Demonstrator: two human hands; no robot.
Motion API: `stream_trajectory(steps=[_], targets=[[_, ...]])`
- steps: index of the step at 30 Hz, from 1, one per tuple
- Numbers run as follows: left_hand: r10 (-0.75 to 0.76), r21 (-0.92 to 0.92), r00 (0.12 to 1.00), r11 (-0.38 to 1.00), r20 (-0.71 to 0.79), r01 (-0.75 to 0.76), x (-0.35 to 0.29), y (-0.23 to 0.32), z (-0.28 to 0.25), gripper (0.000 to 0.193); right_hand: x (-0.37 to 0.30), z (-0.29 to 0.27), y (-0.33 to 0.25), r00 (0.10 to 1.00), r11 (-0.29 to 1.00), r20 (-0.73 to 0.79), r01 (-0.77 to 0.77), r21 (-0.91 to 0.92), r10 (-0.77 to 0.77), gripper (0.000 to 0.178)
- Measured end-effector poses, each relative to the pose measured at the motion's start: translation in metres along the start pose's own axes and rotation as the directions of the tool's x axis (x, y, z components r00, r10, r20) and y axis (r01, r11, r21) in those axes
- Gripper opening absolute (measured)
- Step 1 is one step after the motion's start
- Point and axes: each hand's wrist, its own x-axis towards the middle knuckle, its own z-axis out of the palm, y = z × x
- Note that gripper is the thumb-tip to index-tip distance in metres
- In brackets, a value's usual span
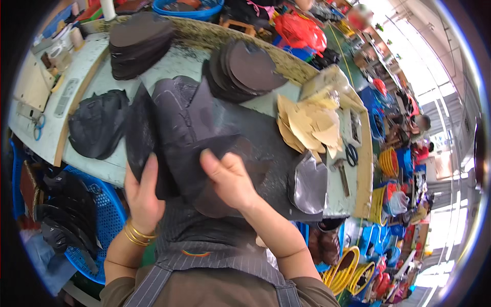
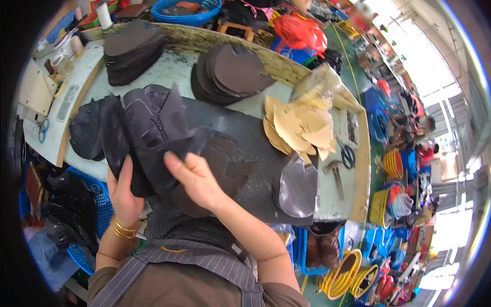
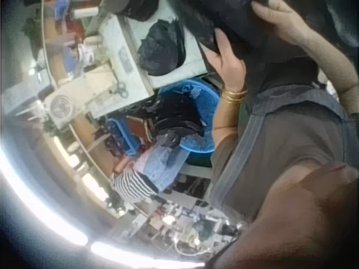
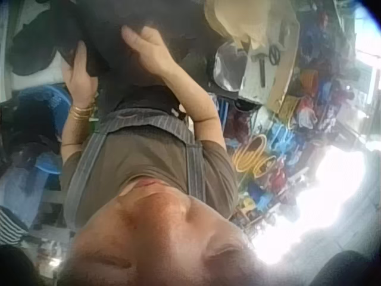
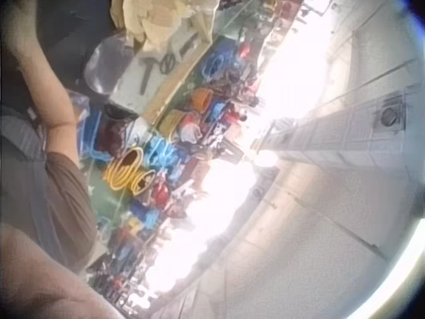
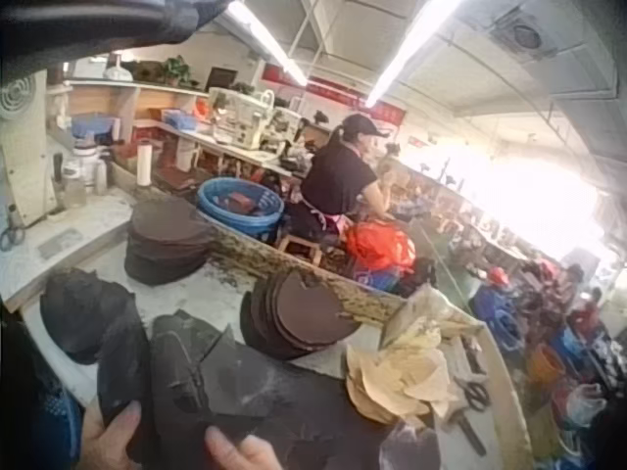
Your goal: The person applies and presses white lining strips onto black leather shoe upper components by hand.
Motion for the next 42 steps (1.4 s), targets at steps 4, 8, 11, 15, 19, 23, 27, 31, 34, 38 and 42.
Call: stream_trajectory(steps=[4,8,11,15,19,23,27,31,34,38,42], targets=[[-0.174,0.08,0.981,0.98,-0.084,0.181,0.05,0.005,-0.039,0.033,-0.023,-0.06,0.0,0.929,0.998,-0.37,0.043,0.04,-0.025,0.031],[0.15,0.959,0.988,0.284,-0.045,0.001,0.091,0.002,-0.117,0.043,-0.044,-0.104,0.011,0.765,0.698,-0.597,-0.565,-0.441,0.242,0.038],[0.301,0.865,0.811,-0.167,0.503,-0.474,0.044,-0.013,-0.06,0.05,-0.042,-0.128,-0.024,0.786,0.257,-0.508,-0.441,-0.86,-0.353,0.043],[-0.248,0.503,0.442,0.303,0.862,-0.81,-0.02,-0.056,0.013,0.056,0.028,-0.204,-0.048,0.581,-0.294,0.025,-0.373,-0.88,-0.813,0.036],[-0.298,0.525,0.445,0.299,0.844,-0.797,-0.016,-0.086,0.013,0.059,0.044,-0.209,-0.036,0.8,-0.153,-0.221,-0.361,-0.92,-0.558,0.022],[-0.348,0.496,0.783,0.867,0.516,0.059,0.013,-0.077,0.063,0.041,-0.024,-0.146,-0.024,0.696,-0.503,0.462,0.166,-0.848,-0.55,0.032],[-0.487,0.211,0.761,0.873,0.43,0.439,0.034,-0.085,0.086,0.021,-0.047,-0.122,-0.015,0.738,-0.456,0.488,0.273,-0.847,-0.466,0.044],[-0.496,0.139,0.78,0.865,0.381,0.482,0.03,-0.093,0.096,0.014,-0.034,-0.109,-0.028,0.613,-0.276,0.24,0.038,-0.96,-0.752,0.035],[-0.372,0.103,0.846,0.927,0.383,0.361,0.032,-0.096,0.1,0.009,-0.011,-0.122,-0.05,0.711,-0.204,0.197,0.077,-0.976,-0.675,0.025],[-0.095,0.429,0.885,0.895,0.457,-0.125,0.022,-0.083,0.095,0.004,0.019,-0.181,-0.058,0.582,0.119,-0.055,0.073,-0.99,-0.811,0.005],[0.024,0.392,0.953,0.908,0.302,-0.148,0.032,-0.076,0.075,0.012,0.032,-0.255,-0.091,0.604,-0.284,0.009,-0.362,-0.888,-0.797,0.018]])
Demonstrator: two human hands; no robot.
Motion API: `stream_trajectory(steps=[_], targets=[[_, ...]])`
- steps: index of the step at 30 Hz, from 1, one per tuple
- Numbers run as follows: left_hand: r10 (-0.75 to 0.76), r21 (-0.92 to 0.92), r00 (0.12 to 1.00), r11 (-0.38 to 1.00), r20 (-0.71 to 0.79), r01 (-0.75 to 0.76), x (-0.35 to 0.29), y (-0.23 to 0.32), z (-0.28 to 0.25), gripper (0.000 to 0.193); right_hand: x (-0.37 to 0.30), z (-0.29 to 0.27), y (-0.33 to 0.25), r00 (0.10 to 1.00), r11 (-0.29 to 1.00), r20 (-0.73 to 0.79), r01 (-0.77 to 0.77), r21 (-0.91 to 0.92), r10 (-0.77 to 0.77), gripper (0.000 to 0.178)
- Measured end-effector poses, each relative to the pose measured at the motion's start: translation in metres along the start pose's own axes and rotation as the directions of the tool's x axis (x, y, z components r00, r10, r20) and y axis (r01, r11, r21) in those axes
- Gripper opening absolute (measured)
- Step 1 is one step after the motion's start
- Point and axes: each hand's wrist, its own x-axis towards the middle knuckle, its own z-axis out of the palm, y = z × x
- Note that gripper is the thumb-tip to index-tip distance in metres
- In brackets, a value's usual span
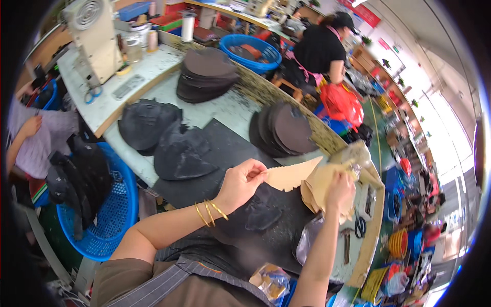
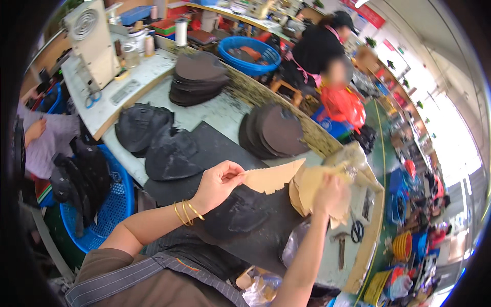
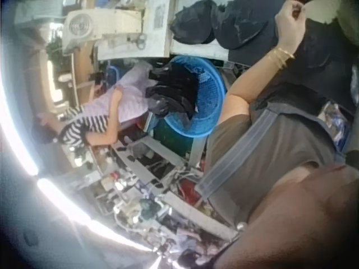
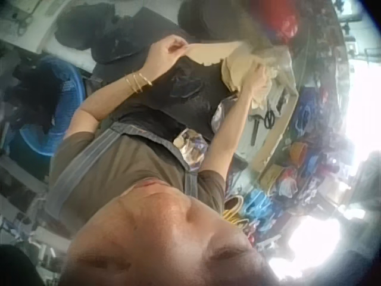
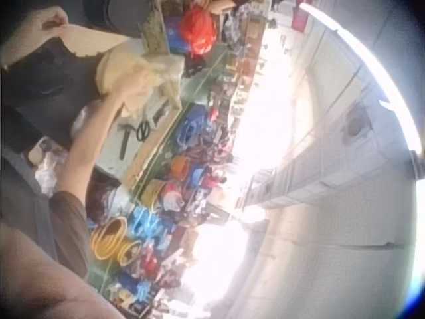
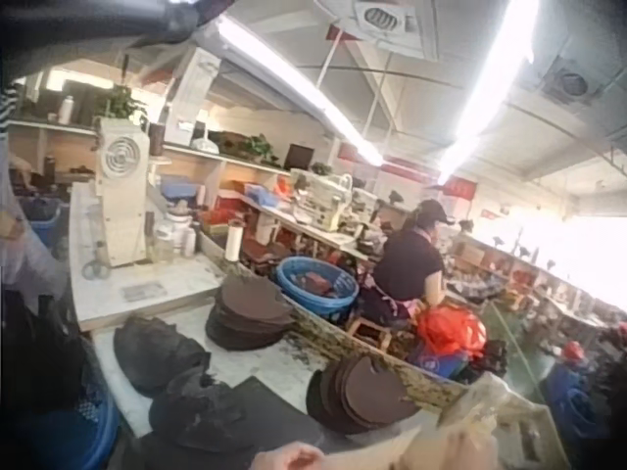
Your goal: The person applies and presses white lining strips onto black leather shoe upper components by hand.
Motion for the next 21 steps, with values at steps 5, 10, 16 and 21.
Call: stream_trajectory(steps=[5,10,16,21], targets=[[-0.195,-0.167,0.972,0.971,-0.128,0.173,0.007,-0.011,-0.032,0.017,-0.007,-0.017,-0.03,0.973,0.995,-0.217,-0.088,-0.046,0.076,0.022],[-0.248,-0.508,0.953,0.806,0.173,0.302,-0.02,0.004,0.008,0.025,-0.065,-0.103,-0.165,0.912,0.716,-0.119,0.383,0.584,-0.392,0.028],[-0.342,-0.353,0.893,0.829,0.292,0.433,-0.037,0.037,-0.004,0.018,-0.089,-0.11,-0.16,0.96,0.578,-0.004,0.172,0.798,-0.28,0.026],[-0.207,-0.318,0.951,0.908,0.229,0.274,-0.056,0.037,-0.012,0.016,-0.096,-0.126,-0.161,0.953,0.514,-0.066,0.217,0.83,-0.296,0.027]])
